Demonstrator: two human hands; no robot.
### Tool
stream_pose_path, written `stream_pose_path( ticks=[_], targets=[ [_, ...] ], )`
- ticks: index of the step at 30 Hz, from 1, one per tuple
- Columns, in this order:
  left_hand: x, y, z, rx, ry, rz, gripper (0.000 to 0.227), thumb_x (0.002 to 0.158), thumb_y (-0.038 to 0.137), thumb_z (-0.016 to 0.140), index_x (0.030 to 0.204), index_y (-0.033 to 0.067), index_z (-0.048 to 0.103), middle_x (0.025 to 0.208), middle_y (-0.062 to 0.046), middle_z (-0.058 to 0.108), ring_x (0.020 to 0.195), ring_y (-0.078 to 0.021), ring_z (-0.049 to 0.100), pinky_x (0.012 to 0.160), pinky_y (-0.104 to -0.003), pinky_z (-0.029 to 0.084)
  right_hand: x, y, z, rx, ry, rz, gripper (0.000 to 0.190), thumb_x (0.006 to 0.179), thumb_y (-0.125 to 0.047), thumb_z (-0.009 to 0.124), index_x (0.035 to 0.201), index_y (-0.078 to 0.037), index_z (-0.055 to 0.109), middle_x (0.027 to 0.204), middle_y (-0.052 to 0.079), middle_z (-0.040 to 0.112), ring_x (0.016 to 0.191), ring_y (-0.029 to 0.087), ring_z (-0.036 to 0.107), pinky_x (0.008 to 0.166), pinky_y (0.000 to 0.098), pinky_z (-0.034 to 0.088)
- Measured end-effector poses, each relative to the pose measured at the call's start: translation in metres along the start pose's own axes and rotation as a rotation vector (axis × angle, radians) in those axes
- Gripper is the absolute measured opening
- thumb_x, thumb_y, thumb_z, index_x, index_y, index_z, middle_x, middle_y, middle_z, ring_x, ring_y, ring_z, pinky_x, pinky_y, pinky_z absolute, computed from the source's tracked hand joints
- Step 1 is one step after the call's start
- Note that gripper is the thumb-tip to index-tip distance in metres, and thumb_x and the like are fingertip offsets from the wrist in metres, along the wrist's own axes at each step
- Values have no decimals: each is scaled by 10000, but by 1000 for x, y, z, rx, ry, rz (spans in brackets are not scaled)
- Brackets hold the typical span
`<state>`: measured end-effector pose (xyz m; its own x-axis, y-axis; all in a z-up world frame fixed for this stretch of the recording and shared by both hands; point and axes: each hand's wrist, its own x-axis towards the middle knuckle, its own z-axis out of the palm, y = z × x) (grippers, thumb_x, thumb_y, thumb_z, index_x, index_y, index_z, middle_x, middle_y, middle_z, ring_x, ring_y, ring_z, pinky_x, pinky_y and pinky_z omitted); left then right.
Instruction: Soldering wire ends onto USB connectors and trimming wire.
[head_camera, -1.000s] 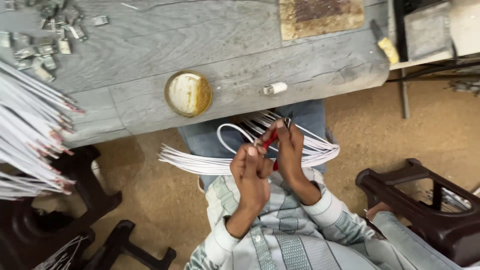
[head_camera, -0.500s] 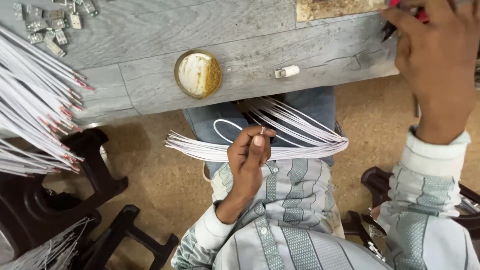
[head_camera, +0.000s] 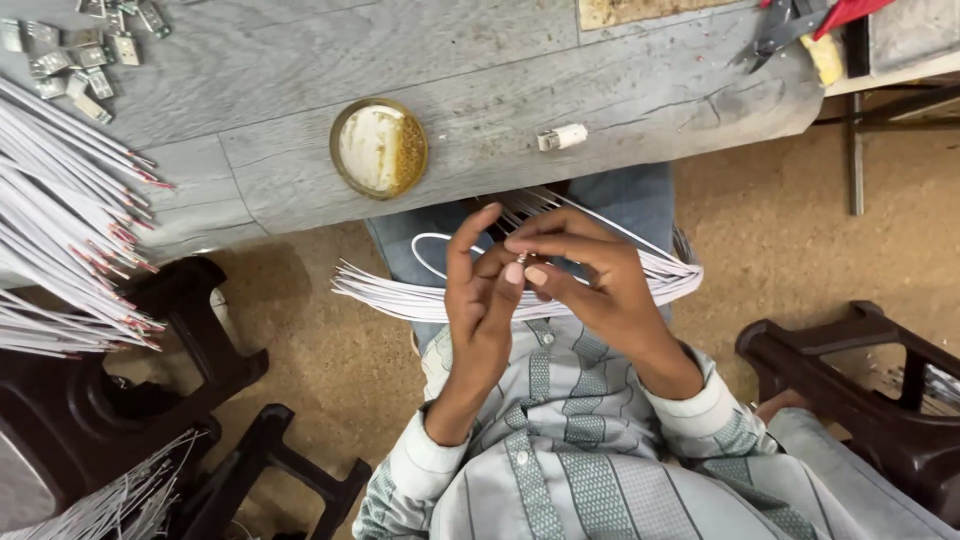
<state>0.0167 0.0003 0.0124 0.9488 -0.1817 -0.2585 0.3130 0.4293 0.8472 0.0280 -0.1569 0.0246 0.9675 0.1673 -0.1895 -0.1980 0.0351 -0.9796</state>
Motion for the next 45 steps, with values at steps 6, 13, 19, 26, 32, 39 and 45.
stream_pose_path(
  ticks=[6,13,19,26,32,39,45],
  targets=[
    [6,9,-3,840,-139,346,372,1058,151,607,1397,17,529,1085,-128,714,1014,-213,662,967,-325,470,-15,38,-13,358,130,-109,89,1089,-65,659,1081,9,707,1147,125,673,1118,198,639,1047,331,516],
    [0,-2,0,732,-10,177,114,1070,105,597,1059,11,661,911,-109,717,775,-187,684,703,-280,522,-12,38,7,292,174,1,296,1056,-216,576,1182,28,686,1193,121,650,1141,209,627,1036,359,493],
    [-12,-12,9,749,46,39,95,994,74,678,1047,-3,692,721,-125,650,559,-193,571,538,-304,450,-13,35,23,598,167,-48,296,1131,-288,565,1026,-13,602,1116,116,605,1089,203,570,1036,373,476],
    [-22,-23,11,866,65,422,107,963,-3,707,1059,-3,660,851,-117,682,664,-211,602,604,-323,485,-17,27,31,801,203,6,303,1109,-313,586,954,-55,554,1010,84,557,1041,216,541,1076,441,471],
    [-25,-25,8,878,98,504,123,952,-36,708,1058,-15,650,903,-129,696,700,-241,631,632,-328,503,-17,28,33,843,144,29,291,1105,-302,587,967,-46,571,996,87,571,1012,214,555,1078,446,474],
    [-23,-2,-8,301,189,448,265,1034,-2,654,1269,43,539,1244,-106,638,1097,-177,656,972,-301,578,-22,26,22,410,139,-198,276,1112,-242,603,1101,32,641,893,117,659,685,135,606,795,321,569],
    [-12,45,-6,393,1,324,435,1004,-81,697,1388,8,512,1175,-141,697,1115,-188,688,1018,-293,540,-33,17,20,198,98,-28,183,1064,-83,595,1130,75,661,866,122,705,733,144,691,672,253,585]
  ],
)
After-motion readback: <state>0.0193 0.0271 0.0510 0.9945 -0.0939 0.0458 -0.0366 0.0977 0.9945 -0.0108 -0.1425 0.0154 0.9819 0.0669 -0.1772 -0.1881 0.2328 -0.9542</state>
